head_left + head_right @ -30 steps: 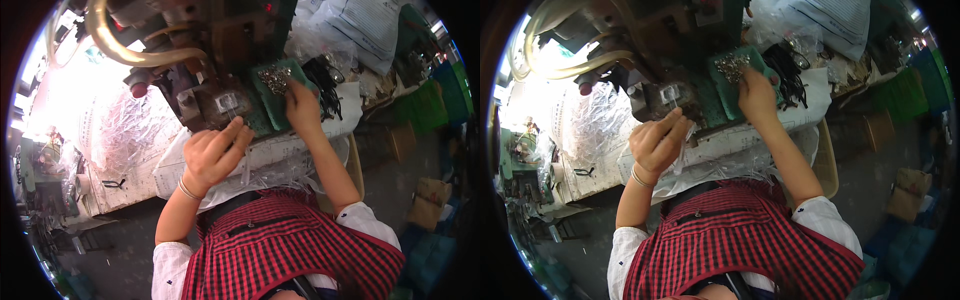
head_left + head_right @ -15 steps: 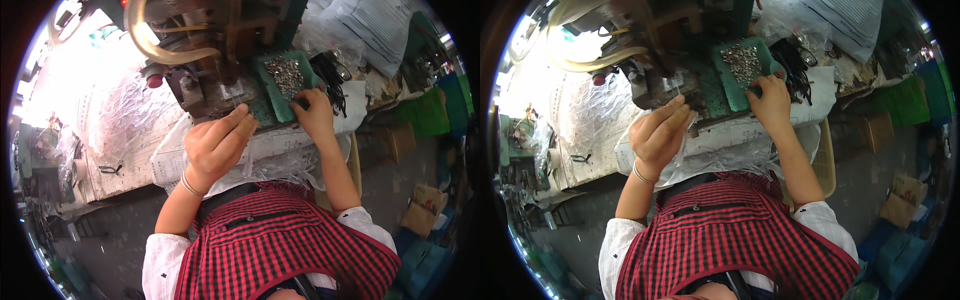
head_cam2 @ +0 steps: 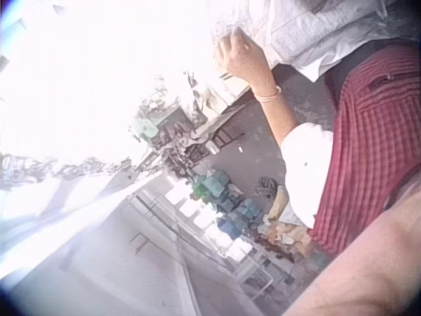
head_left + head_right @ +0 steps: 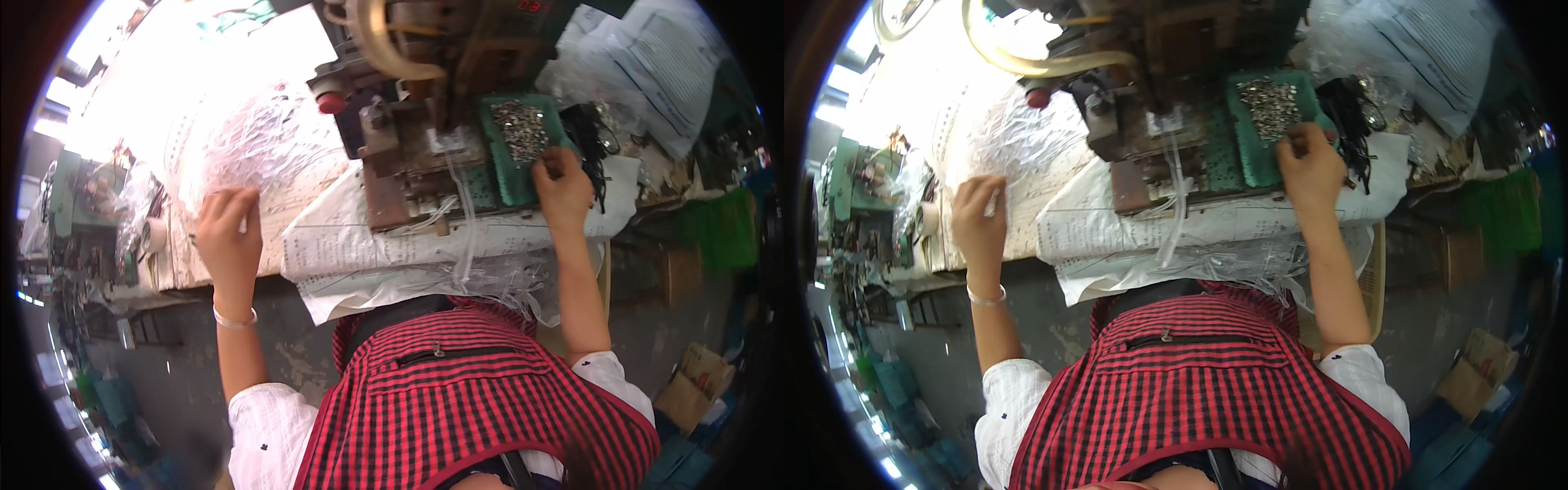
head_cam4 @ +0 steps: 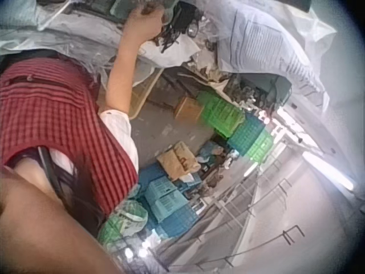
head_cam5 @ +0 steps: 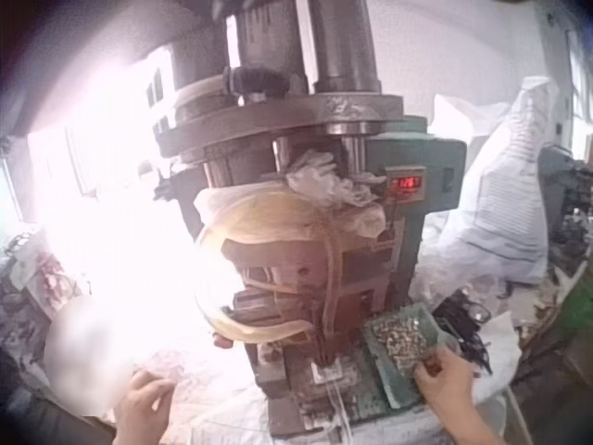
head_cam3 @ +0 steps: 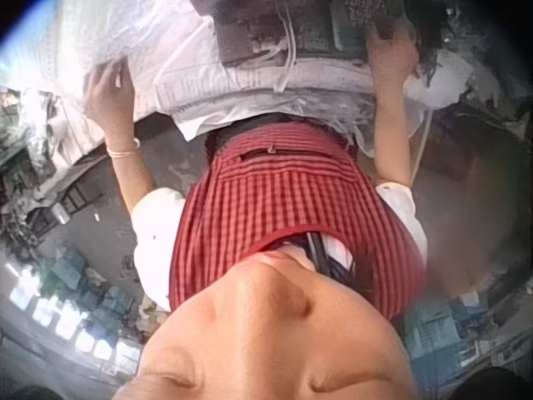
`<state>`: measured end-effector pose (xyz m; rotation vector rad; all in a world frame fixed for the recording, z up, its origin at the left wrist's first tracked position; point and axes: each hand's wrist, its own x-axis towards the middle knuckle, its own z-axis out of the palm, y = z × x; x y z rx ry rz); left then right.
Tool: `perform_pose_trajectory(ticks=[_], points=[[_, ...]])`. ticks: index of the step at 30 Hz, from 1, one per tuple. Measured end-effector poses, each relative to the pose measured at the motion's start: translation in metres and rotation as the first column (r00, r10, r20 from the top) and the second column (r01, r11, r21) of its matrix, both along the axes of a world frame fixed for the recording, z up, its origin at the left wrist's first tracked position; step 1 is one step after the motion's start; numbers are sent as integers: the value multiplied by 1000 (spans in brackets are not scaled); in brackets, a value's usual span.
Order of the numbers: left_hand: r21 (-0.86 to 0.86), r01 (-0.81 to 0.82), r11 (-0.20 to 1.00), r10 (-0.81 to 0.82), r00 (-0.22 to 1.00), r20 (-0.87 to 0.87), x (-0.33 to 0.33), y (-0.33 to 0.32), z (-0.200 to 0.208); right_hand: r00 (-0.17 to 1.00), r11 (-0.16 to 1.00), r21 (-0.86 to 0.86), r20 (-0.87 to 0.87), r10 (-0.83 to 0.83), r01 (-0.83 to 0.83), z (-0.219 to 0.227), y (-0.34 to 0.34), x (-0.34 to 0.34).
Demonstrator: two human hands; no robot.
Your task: The person repeatedly picks small metal fasteners from a green tray and places them into a press machine, then removes the assembled items. The person continues this cycle throughout the clip.
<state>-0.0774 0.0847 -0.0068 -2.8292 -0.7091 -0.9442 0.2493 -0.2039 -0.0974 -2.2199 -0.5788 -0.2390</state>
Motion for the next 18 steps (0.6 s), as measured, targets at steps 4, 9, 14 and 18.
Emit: perform_pose_trajectory(ticks=[4,9,14,18], points=[[-45,-97,994,70,911,-407,-38,75,-131,988,980,132,62,139,-146,-8,18,6],[-202,-52,978,72,993,96,8,81,-123,979,997,69,205,15,-30,-13,-26,-4],[-744,363,561,253,781,571,28,53,-75,980,947,314,-160,116,-61,3,-39,-21],[-748,545,378,138,766,628,69,18,-51,918,825,466,-60,391,-321,53,22,-41]])
